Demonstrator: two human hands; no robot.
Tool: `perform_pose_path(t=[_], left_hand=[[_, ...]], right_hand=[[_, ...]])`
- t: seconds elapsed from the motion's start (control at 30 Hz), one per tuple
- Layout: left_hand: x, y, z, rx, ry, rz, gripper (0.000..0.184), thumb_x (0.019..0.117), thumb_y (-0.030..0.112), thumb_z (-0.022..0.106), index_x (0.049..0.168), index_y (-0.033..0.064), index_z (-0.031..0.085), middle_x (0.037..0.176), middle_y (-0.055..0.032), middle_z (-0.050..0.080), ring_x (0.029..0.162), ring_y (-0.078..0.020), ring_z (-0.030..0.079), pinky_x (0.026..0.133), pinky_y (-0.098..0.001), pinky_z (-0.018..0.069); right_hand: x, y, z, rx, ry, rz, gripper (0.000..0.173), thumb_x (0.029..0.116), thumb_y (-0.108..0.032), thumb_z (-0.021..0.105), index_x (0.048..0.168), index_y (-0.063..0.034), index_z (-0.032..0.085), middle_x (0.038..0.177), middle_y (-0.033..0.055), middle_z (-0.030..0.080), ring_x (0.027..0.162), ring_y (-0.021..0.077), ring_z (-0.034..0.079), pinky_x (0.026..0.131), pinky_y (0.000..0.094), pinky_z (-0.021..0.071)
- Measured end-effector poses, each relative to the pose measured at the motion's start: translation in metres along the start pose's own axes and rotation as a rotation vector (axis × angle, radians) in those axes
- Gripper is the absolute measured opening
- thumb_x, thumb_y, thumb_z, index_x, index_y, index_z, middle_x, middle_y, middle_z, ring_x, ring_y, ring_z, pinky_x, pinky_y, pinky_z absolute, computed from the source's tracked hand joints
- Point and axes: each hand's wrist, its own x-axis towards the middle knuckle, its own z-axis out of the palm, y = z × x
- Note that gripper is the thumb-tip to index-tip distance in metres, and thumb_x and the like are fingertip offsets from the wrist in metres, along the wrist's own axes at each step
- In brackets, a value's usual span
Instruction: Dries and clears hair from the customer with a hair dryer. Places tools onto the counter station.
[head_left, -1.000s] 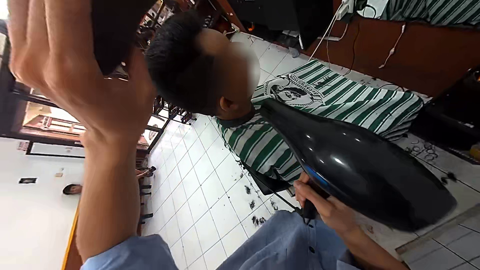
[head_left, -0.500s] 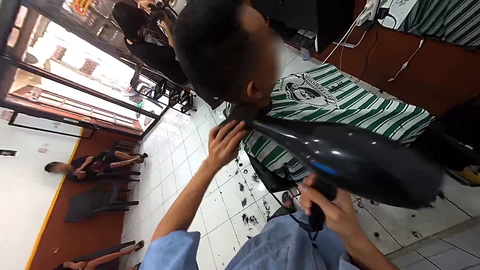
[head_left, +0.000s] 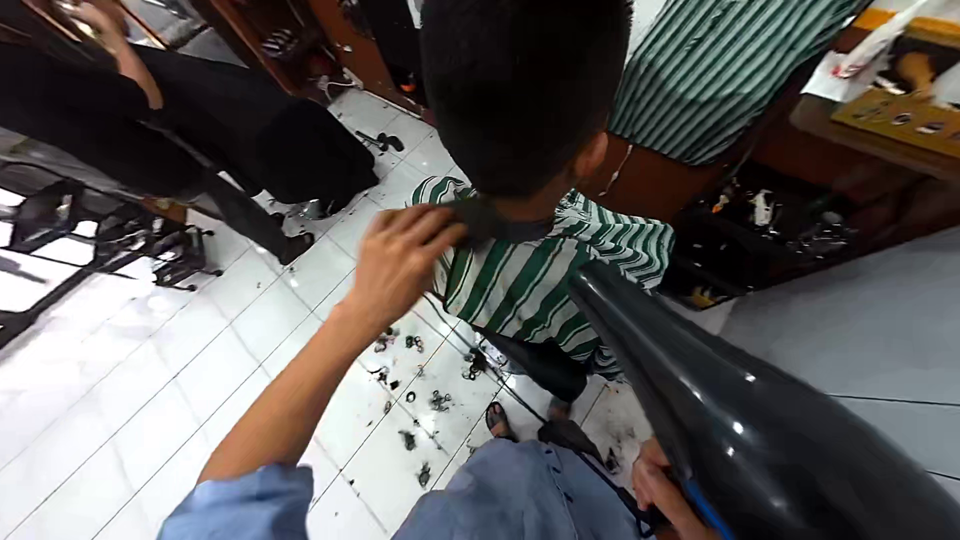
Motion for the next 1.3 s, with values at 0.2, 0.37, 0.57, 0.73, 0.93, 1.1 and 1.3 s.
perform_pose_path(t=[0.2, 0.37, 0.57, 0.73, 0.93, 1.1, 1.3], left_hand=[[-0.013, 0.001, 0.055, -0.172, 0.474, 0.063, 0.025, 0.0976, 0.006, 0.056, 0.114, 0.0082, 0.074, 0.126, -0.0175, 0.07, 0.12, -0.0339, 0.065, 0.097, -0.0515, 0.0478], [-0.017, -0.079, 0.068, -0.301, 0.39, -0.201, 0.031, 0.0946, -0.001, 0.051, 0.115, 0.0039, 0.075, 0.121, -0.0176, 0.072, 0.111, -0.0374, 0.068, 0.089, -0.0586, 0.0498], [0.014, -0.135, 0.1, -0.407, 0.344, 0.111, 0.033, 0.0958, -0.001, 0.051, 0.117, 0.0054, 0.074, 0.125, -0.0167, 0.07, 0.115, -0.0369, 0.066, 0.094, -0.0581, 0.0491], [0.027, -0.131, 0.11, -0.605, 0.514, 0.324, 0.029, 0.0951, 0.003, 0.054, 0.114, 0.0063, 0.075, 0.131, -0.0159, 0.069, 0.123, -0.0325, 0.064, 0.099, -0.0511, 0.0472], [0.029, -0.155, 0.088, -0.811, 0.528, 0.399, 0.027, 0.096, 0.005, 0.054, 0.115, 0.001, 0.072, 0.125, -0.0167, 0.071, 0.119, -0.03, 0.066, 0.102, -0.0483, 0.0482], [0.01, -0.081, 0.079, -0.813, 0.364, 0.77, 0.029, 0.091, 0.006, 0.062, 0.116, 0.0086, 0.076, 0.119, -0.0151, 0.073, 0.106, -0.0307, 0.072, 0.087, -0.0471, 0.0578], [0.044, -0.033, 0.044, -0.373, -0.026, 0.843, 0.044, 0.0902, -0.006, 0.06, 0.132, 0.0046, 0.067, 0.139, -0.0259, 0.06, 0.124, -0.0517, 0.058, 0.089, -0.0674, 0.0501]], right_hand=[[0.011, 0.0, 0.038, 0.06, -0.1, -0.053, 0.006, 0.0998, -0.024, 0.065, 0.101, -0.0221, 0.071, 0.079, -0.0119, 0.066, 0.068, -0.0024, 0.062, 0.066, 0.0169, 0.0556], [0.033, -0.028, 0.077, 0.029, -0.028, -0.123, 0.005, 0.0991, -0.024, 0.066, 0.1, -0.024, 0.071, 0.074, -0.0127, 0.066, 0.064, -0.0034, 0.063, 0.063, 0.0151, 0.0556], [0.022, 0.0, 0.123, -0.101, 0.203, -0.098, 0.005, 0.0963, -0.024, 0.069, 0.098, -0.0194, 0.07, 0.072, -0.0082, 0.064, 0.06, 0.0019, 0.061, 0.058, 0.0208, 0.0558], [0.04, -0.003, 0.23, -0.287, 0.576, -0.153, 0.005, 0.0965, -0.032, 0.07, 0.1, -0.0298, 0.072, 0.075, -0.0163, 0.068, 0.061, -0.0048, 0.062, 0.058, 0.0153, 0.0554], [0.037, -0.005, 0.298, -0.417, 0.893, -0.13, 0.007, 0.0946, -0.03, 0.071, 0.1, -0.025, 0.069, 0.072, -0.0174, 0.067, 0.057, -0.0038, 0.061, 0.055, 0.0172, 0.055], [0.031, -0.002, 0.319, -0.383, 1.041, -0.232, 0.008, 0.0943, -0.034, 0.071, 0.096, -0.0272, 0.067, 0.068, -0.0145, 0.064, 0.053, -0.0003, 0.059, 0.051, 0.0185, 0.0544], [0.016, 0.015, 0.331, -0.369, 1.158, -0.272, 0.011, 0.0946, -0.034, 0.071, 0.098, -0.0246, 0.065, 0.073, -0.0168, 0.064, 0.057, -0.0025, 0.06, 0.054, 0.0177, 0.0553]])
